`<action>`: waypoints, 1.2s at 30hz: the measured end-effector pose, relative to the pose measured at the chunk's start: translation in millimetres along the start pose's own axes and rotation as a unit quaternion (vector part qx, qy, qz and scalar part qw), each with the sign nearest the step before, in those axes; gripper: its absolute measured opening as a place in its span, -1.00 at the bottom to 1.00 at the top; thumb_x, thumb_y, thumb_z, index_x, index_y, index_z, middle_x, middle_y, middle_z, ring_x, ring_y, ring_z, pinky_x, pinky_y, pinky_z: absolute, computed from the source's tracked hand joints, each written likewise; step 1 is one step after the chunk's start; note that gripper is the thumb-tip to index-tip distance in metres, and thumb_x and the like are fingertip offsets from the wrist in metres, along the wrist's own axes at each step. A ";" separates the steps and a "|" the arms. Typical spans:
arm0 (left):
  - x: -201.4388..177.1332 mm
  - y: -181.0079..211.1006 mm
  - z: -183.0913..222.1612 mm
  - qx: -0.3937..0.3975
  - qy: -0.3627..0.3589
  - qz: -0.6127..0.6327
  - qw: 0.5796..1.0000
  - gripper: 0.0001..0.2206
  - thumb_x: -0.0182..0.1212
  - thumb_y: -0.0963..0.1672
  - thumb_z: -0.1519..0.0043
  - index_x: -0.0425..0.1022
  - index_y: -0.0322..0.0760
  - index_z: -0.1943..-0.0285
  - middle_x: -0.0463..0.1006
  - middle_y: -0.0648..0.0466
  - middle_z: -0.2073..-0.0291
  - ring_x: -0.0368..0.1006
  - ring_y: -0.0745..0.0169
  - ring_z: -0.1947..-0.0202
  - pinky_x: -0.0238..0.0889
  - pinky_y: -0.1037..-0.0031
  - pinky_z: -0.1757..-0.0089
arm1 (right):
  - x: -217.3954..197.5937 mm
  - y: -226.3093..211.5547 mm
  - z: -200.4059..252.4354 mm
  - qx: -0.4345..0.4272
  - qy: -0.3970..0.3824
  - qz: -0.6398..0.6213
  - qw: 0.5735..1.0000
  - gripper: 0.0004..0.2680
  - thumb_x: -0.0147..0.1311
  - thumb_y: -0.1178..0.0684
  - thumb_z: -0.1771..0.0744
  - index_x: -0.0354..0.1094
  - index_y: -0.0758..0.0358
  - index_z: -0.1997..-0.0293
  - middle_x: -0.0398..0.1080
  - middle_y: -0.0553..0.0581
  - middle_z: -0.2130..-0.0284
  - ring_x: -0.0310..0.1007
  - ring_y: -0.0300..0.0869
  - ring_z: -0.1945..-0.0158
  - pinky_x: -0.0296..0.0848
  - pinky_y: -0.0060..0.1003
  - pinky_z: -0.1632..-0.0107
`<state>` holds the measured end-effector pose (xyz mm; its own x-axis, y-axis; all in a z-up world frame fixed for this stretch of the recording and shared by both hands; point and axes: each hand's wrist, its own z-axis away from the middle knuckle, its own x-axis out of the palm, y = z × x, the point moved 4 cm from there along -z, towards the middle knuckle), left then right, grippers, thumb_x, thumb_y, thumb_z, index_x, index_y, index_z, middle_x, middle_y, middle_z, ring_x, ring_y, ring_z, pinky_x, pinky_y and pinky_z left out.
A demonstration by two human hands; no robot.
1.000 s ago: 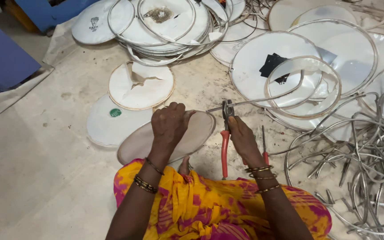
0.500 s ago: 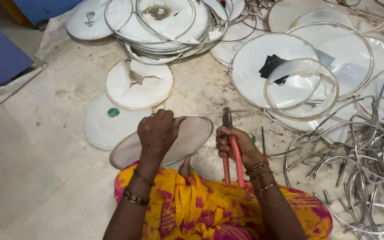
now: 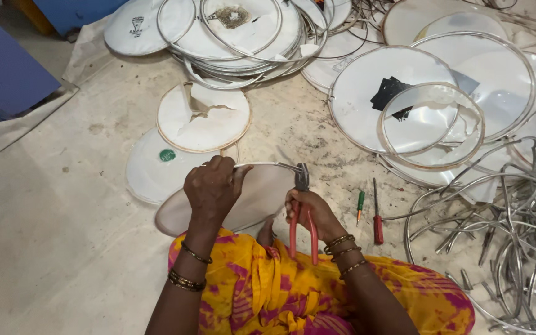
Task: The person fits a flexible plastic rim onto circular fabric screens and secures them using pliers and a screwdriver.
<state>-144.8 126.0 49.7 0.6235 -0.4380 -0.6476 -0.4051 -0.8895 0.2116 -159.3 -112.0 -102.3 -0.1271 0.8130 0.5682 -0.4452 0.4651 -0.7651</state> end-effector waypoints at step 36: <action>59.4 -36.8 -17.2 -0.118 -0.046 -0.100 0.987 -0.59 0.30 0.13 -0.21 0.54 -0.20 0.48 0.60 -0.01 0.55 0.53 -0.04 0.58 0.34 0.22 0.50 | 5.8 -108.2 -21.7 0.043 0.146 0.675 0.722 -0.75 -0.01 -0.03 -0.35 0.33 0.46 0.15 0.40 0.27 0.39 0.41 -0.10 0.46 0.50 -0.16 0.40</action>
<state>-81.4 130.5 16.1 0.6074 -0.2460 -0.7554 -0.1062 -0.9675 0.2297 -92.6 -150.0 -22.8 -0.3094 0.5501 -0.7757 -0.1446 -0.8334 -0.5334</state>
